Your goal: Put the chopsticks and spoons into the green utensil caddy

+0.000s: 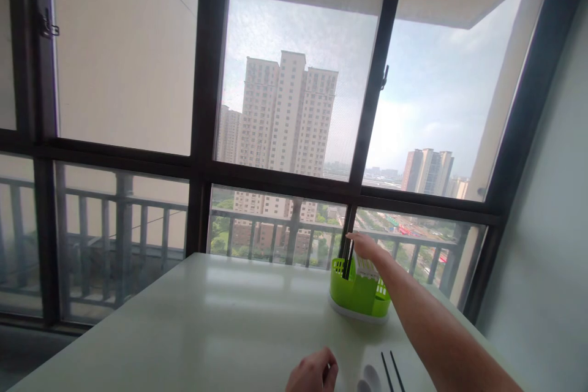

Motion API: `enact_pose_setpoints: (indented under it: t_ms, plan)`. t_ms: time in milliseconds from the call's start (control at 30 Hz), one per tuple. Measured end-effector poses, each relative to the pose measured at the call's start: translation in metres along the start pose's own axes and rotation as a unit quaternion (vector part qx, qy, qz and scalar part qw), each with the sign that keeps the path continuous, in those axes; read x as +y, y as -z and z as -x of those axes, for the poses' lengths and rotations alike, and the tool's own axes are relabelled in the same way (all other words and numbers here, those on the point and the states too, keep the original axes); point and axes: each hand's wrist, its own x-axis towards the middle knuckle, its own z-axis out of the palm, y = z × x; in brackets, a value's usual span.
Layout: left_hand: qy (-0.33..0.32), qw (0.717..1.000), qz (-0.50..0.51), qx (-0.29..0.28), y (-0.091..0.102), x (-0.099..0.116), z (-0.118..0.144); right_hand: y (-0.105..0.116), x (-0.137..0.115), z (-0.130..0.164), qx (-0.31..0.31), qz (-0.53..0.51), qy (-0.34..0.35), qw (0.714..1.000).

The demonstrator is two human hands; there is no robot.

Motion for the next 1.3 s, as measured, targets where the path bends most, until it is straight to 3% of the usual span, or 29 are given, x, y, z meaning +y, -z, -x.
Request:
enact_pose_setpoints:
  t_ms: [300,500,600,700,767,867,933,1067,1200,1300]
  plan:
    - [-0.005,1.0,-0.004,0.008,-0.002,-0.002,-0.001,-0.001,0.001,0.002,0.007,0.041,-0.001,0.999]
    - [-0.017,1.0,-0.002,0.018,-0.003,-0.005,0.0,0.008,-0.021,0.016,0.041,0.074,0.006,0.996]
    - [-0.028,0.998,0.003,0.051,-0.004,-0.006,0.004,0.019,-0.036,0.041,0.076,0.092,0.006,0.993]
    - [-0.035,0.997,0.008,0.076,-0.004,-0.005,0.007,0.024,-0.031,0.093,0.095,0.111,-0.009,0.989]
    - [-0.037,0.996,0.011,0.08,-0.004,-0.003,0.009,0.016,-0.012,0.14,0.067,0.129,-0.031,0.989]
    - [-0.041,0.996,0.014,0.084,-0.002,0.0,0.011,-0.017,0.032,0.209,-0.13,0.158,-0.138,0.969]
    - [-0.048,0.994,0.02,0.091,-0.001,0.0,0.011,-0.045,0.056,0.242,-0.204,0.135,-0.218,0.945]
    - [-0.068,0.991,0.041,0.104,0.0,-0.003,0.008,-0.083,0.072,0.26,-0.158,0.104,-0.247,0.951]
    - [-0.073,0.991,0.052,0.102,0.003,-0.008,0.005,-0.083,0.065,0.247,-0.185,0.144,-0.248,0.94]
    - [-0.076,0.99,0.059,0.098,0.004,-0.01,0.005,-0.079,0.066,0.24,-0.16,0.173,-0.239,0.942]
